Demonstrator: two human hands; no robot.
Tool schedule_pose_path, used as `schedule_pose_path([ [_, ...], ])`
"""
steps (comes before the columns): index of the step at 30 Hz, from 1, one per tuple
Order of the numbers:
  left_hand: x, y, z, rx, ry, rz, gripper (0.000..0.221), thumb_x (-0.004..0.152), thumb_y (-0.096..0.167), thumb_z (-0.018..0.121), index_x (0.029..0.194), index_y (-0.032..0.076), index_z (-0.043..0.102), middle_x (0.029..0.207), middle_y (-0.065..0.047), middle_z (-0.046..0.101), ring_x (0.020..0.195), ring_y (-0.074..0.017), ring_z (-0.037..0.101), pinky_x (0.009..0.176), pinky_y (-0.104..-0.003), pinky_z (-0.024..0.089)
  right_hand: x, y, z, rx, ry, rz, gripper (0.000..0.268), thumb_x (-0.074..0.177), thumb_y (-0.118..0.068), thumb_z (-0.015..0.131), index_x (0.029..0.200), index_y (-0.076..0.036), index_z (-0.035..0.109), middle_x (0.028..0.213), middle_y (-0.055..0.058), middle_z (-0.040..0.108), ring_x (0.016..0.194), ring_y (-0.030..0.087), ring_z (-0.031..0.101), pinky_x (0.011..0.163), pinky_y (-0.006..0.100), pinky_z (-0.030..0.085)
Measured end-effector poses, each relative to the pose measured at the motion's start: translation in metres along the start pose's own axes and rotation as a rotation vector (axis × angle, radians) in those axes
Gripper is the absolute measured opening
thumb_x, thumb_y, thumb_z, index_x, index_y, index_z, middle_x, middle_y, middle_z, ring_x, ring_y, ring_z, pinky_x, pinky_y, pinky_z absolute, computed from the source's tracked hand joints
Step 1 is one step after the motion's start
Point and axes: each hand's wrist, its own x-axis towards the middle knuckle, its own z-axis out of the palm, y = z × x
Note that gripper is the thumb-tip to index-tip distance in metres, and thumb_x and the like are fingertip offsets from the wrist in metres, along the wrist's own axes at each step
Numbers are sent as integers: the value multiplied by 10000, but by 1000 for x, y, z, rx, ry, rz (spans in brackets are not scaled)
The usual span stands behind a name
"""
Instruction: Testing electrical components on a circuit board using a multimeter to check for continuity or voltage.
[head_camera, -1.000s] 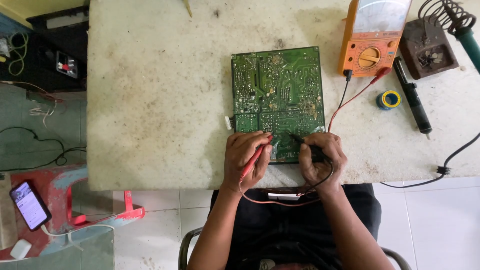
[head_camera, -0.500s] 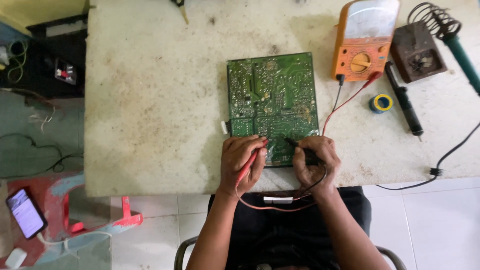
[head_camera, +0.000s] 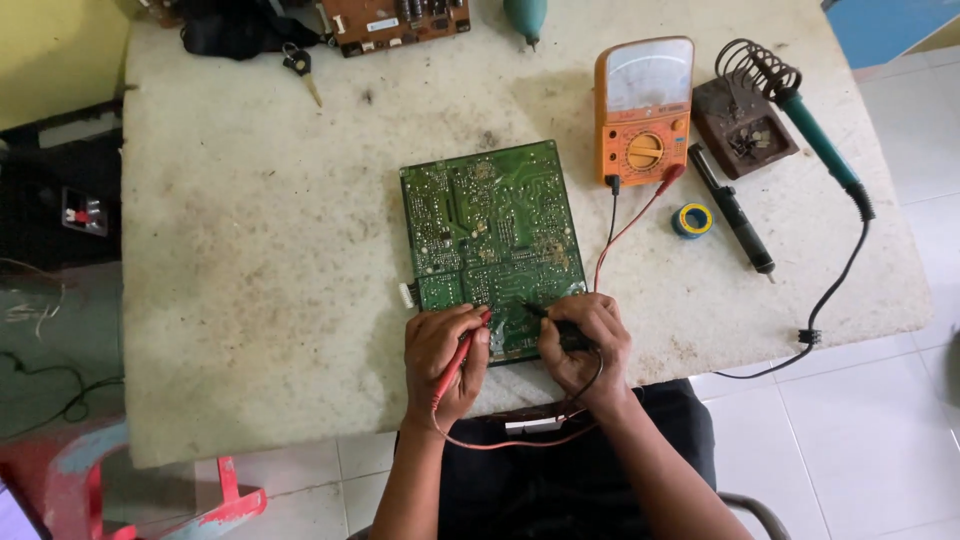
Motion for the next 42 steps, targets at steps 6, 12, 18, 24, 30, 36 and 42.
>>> schedule_pose_path([
  [6,0,0,0,38,-9,19,92,966,196,679,992,108,687,1046,-15,792,994,-207,749,926,-352,489,4,-3,0,-17,-2,-8,89,848,-108,790,901,-115,719,795,64,728,711,298,703,770,383,553],
  [12,0,2,-1,40,-18,3,112,973,219,668,1003,112,682,1075,-15,789,1007,-207,746,927,-364,494,0,-1,-1,-17,2,38,84,843,-116,789,904,-121,731,814,60,740,749,303,705,740,378,563],
  [18,3,3,-4,57,-20,32,127,993,238,649,1048,129,682,1101,5,779,1018,-187,739,941,-358,489,-1,2,-2,18,-22,52,82,845,-106,784,905,-122,730,821,60,733,771,295,700,754,369,568],
  [24,-5,-5,2,29,-12,-4,110,961,226,680,1025,137,698,1069,9,779,1010,-195,733,934,-360,487,-3,3,-5,-13,-64,67,114,835,-96,802,928,-107,735,846,61,736,800,273,708,762,347,581],
  [30,-3,-3,1,22,-14,-12,108,958,223,683,1020,136,706,1058,-1,783,1005,-199,733,929,-363,488,-5,5,-1,-19,-35,44,95,851,-104,798,914,-105,727,835,63,736,776,273,703,752,353,582],
  [36,0,-2,-1,-7,-8,-15,90,958,207,678,975,125,713,1040,-10,788,981,-208,737,918,-354,489,-3,3,-1,9,-21,24,89,850,-77,796,900,-80,723,837,88,741,771,293,712,762,366,582],
  [42,-3,-5,1,4,-12,-31,86,952,202,693,992,127,702,1058,-4,788,1000,-193,738,919,-342,488,-17,13,-1,95,57,72,85,931,-123,722,912,-52,678,841,114,706,799,294,735,775,387,585],
])
